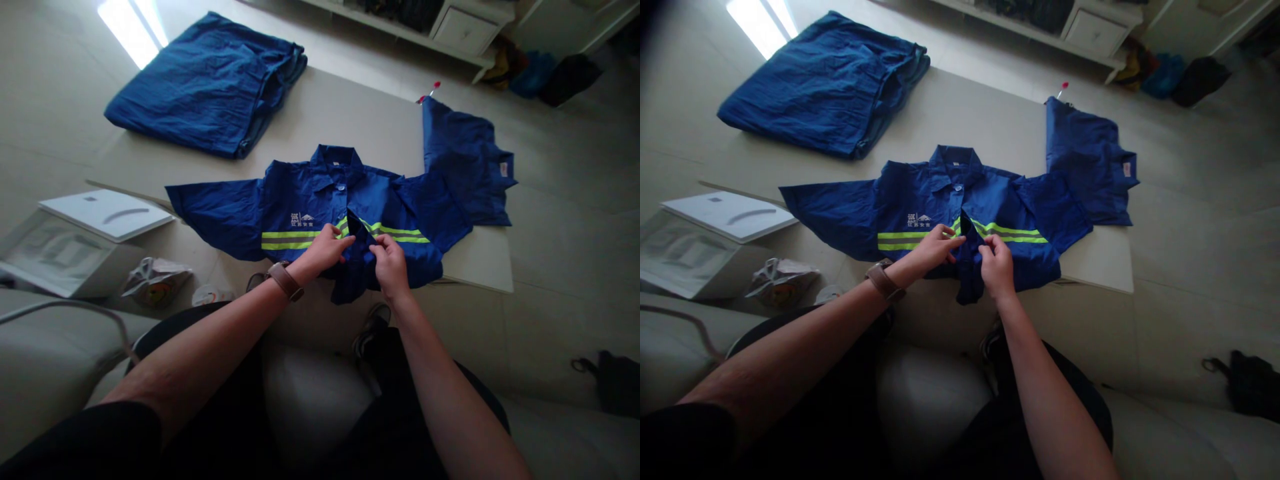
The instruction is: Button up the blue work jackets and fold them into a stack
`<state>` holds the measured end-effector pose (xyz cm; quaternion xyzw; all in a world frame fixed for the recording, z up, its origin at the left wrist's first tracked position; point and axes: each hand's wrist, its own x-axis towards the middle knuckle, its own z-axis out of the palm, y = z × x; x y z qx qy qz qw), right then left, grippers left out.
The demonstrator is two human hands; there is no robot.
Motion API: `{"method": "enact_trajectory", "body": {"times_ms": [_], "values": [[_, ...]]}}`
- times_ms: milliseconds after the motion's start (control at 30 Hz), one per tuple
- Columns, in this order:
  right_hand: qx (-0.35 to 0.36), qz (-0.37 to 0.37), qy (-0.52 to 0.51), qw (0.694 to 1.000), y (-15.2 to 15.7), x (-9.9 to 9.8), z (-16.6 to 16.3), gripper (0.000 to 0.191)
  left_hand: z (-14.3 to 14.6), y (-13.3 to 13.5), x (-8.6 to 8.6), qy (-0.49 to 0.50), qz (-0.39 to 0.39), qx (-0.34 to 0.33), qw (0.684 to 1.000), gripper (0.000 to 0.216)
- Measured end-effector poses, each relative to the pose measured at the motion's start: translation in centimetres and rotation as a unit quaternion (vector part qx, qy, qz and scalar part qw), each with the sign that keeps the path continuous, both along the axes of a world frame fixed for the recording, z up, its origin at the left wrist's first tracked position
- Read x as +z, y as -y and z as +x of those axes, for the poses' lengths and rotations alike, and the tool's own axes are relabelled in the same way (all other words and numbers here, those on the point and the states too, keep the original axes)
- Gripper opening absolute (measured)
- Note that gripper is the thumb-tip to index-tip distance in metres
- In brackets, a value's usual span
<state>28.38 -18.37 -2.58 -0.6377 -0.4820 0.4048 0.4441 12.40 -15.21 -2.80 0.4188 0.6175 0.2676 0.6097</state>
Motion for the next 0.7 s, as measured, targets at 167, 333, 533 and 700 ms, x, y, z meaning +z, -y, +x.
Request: {"method": "enact_trajectory", "body": {"times_ms": [167, 333, 533, 700], "values": [[-0.012, 0.018, -0.014, 1.000, 0.3, 0.3, -0.2, 0.020, -0.7, -0.5, -0.6, -0.028, 0.064, 0.043, 0.997, 0.039], [0.016, 0.028, 0.104, 0.994, 0.6, 1.0, 0.0, 0.033, -0.6, -1.3, -1.4, -0.030, 0.070, 0.011, 0.997, 0.037], [0.006, 0.101, 0.197, 0.975, 0.7, 1.3, 0.1, 0.028, 0.5, -1.4, -0.9, -0.011, 0.026, 0.014, 1.000, 0.030], [-0.040, 0.044, 0.114, 0.992, 0.4, 0.7, 0.3, 0.021, 0.9, -1.5, -0.1, 0.029, 0.012, 0.093, 0.995, 0.013]]}}
